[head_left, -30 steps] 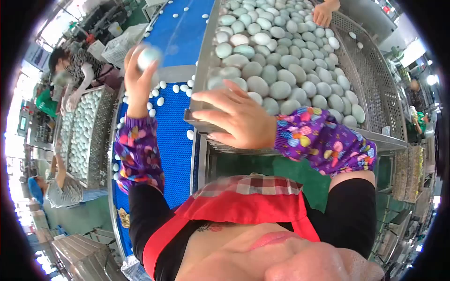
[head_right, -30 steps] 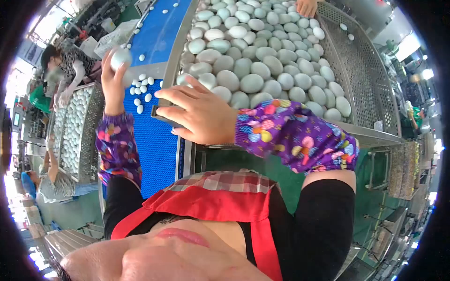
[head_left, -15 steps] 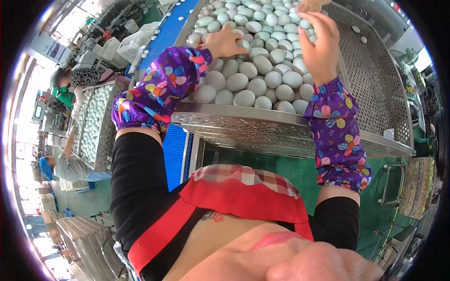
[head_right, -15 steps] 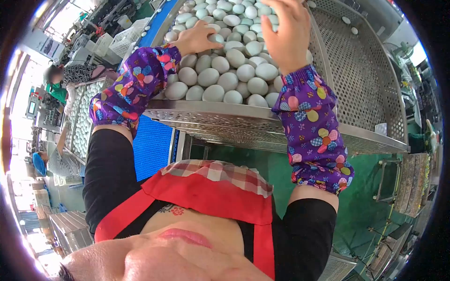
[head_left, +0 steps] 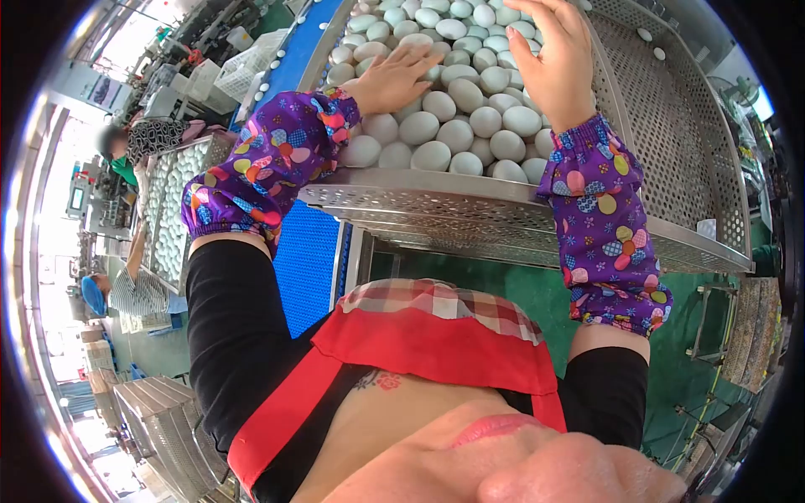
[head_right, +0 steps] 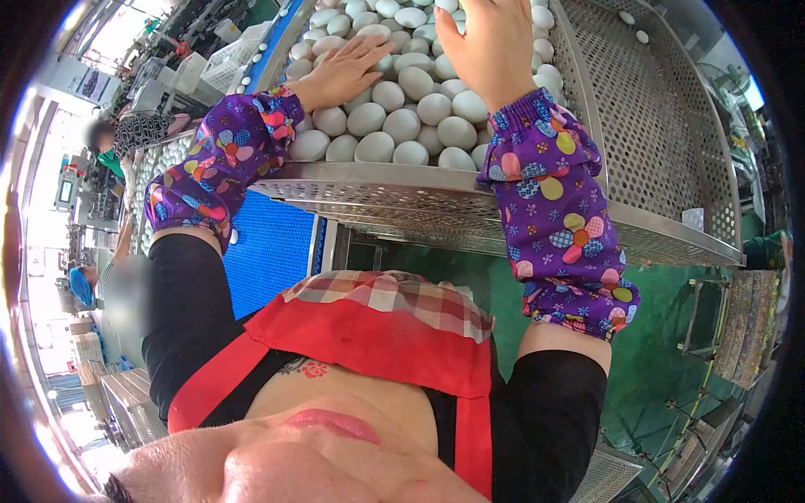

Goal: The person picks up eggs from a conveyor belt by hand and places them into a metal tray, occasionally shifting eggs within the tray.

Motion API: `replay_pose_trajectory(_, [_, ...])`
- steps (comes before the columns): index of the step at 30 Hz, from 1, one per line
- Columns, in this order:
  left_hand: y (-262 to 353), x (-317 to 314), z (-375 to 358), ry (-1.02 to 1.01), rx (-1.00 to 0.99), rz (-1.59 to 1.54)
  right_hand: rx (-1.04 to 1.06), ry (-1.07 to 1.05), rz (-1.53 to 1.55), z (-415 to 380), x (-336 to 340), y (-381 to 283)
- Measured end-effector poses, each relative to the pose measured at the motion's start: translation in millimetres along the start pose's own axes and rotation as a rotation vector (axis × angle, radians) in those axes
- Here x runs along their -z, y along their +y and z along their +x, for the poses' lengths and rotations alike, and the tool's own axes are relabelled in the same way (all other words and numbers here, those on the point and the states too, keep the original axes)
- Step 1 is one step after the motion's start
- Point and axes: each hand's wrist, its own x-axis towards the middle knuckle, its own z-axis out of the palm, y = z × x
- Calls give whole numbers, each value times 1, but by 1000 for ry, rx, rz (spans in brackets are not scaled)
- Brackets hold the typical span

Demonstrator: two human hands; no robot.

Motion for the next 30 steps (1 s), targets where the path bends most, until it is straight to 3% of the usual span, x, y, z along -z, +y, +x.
replay_pose_trajectory(1, [3,5,1,-2,2,-2,14,2,8,-2,0,0])
replay_pose_trajectory(3, [8,20,4,-272,-36,-55,3,-28,23,-4,0,-1])
replay_pose_trajectory(5, [-2,18,4,-304,-40,-96,-3,-65,44,-5,0,-2])
replay_pose_trajectory(7, [-13,26,-4,-117,-185,-603,-50,-132,58,-1,0,-10])
replay_pose_trajectory(8, [-21,30,-20,123,-223,-751,-37,-122,6,0,-1,-17])
replay_pose_trajectory(10, [-50,96,-51,-100,186,-833,30,-119,33,-2,-13,-2])
replay_pose_trajectory(12, [-51,107,-114,619,76,-700,63,-141,59,-6,-21,7])
replay_pose_trajectory(14, [-81,95,-187,797,260,-792,45,-217,105,-3,-27,-9])
replay_pose_trajectory(15, [-83,73,-225,914,456,-856,52,-244,144,-4,-29,-22])
replay_pose_trajectory(17, [-113,-38,-328,882,791,-749,162,-354,154,-10,-35,-54])
replay_pose_trajectory(19, [-75,-153,-433,623,961,-325,187,-526,187,-20,-41,-93])
replay_pose_trajectory(20, [-42,-212,-490,421,971,-318,202,-556,209,-25,-44,-108])
replay_pose_trajectory(21, [-15,-237,-536,145,1099,-381,225,-643,216,-20,-60,-135])
replay_pose_trajectory(24, [66,-282,-594,-286,1181,-447,231,-723,260,-18,-76,-170])
replay_pose_trajectory(28, [108,-295,-581,-384,1164,-475,140,-765,359,-7,-76,-176])
replay_pose_trajectory(30, [91,-305,-565,-218,1126,-457,133,-757,428,0,-91,-191])
